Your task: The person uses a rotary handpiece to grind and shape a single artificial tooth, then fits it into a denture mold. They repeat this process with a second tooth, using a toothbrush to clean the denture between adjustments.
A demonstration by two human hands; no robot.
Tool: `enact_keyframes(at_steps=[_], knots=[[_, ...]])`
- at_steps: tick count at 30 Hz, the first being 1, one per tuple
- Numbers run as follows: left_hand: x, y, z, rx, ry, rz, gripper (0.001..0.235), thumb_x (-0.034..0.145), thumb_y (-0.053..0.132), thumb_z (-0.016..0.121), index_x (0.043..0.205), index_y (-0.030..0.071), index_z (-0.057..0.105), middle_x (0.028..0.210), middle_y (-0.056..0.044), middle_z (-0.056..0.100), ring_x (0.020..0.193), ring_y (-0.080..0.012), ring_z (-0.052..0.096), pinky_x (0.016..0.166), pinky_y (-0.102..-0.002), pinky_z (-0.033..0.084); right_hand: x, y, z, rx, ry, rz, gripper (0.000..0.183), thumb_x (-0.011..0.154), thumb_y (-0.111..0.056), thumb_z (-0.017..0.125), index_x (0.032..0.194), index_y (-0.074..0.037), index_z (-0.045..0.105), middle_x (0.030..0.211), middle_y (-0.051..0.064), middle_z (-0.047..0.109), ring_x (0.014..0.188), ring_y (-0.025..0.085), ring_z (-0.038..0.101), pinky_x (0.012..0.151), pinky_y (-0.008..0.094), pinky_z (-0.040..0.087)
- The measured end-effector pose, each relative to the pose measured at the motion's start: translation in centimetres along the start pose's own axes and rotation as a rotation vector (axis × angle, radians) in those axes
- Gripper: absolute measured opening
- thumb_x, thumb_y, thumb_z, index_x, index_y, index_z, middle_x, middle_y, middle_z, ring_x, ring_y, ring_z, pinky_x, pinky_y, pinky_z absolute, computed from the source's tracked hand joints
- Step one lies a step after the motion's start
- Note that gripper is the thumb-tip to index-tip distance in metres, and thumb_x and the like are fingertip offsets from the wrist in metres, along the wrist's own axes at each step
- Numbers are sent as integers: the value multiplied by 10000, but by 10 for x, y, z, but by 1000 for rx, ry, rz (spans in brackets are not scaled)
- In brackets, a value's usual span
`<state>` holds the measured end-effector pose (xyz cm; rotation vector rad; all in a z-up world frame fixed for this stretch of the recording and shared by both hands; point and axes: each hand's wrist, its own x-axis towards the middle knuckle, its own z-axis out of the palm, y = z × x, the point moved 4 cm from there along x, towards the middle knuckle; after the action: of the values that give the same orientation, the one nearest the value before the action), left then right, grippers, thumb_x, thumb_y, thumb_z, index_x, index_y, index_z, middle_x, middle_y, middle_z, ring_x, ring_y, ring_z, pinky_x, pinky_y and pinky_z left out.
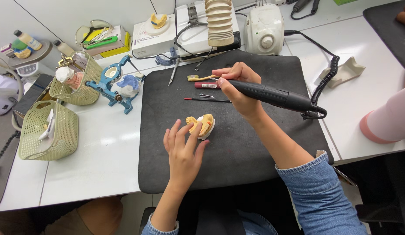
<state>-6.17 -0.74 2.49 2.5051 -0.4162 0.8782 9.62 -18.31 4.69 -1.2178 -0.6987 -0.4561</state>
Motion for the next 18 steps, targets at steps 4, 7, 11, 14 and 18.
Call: enact_keyframes(at_steps=[4,7,11,14,18], knots=[[-19,31,-36,-836,-169,-43,339,1012,394,725,1273,180,711,1553,-142,506,1600,-386,325,1330,-557,245,-3,2,-1,29,-10,-6,136,1000,50,666,932,-25,574,910,65,633,1037,206,735,1046,338,615],[-43,67,-49,-1585,-557,49,529,1080,628,466,1320,211,688,1685,-227,252,1633,-398,119,1324,-565,21,-1,1,0,28,-25,-19,135,1007,56,658,939,-21,570,912,69,644,1025,196,738,1073,355,612],[-68,103,-32,-1911,-731,199,553,1087,617,414,1528,293,487,1744,-92,162,1603,-276,117,1332,-471,75,0,-3,-2,-25,-9,17,127,1002,57,649,946,-20,566,940,84,663,1039,206,748,1030,347,613],[-85,140,0,-1843,-540,-2,503,1167,388,431,1569,118,294,1606,-154,359,1564,-271,334,1301,-472,274,1,-4,-1,-44,-20,7,134,1024,62,652,967,-17,561,938,89,649,1038,213,747,1049,338,609],[-92,141,2,-2095,-799,-91,700,1115,442,417,1701,153,166,1665,-77,272,1489,-131,326,1278,-331,264,-2,-3,-4,-48,-13,58,131,1004,53,651,950,-26,562,948,97,662,1093,228,753,982,344,630]])
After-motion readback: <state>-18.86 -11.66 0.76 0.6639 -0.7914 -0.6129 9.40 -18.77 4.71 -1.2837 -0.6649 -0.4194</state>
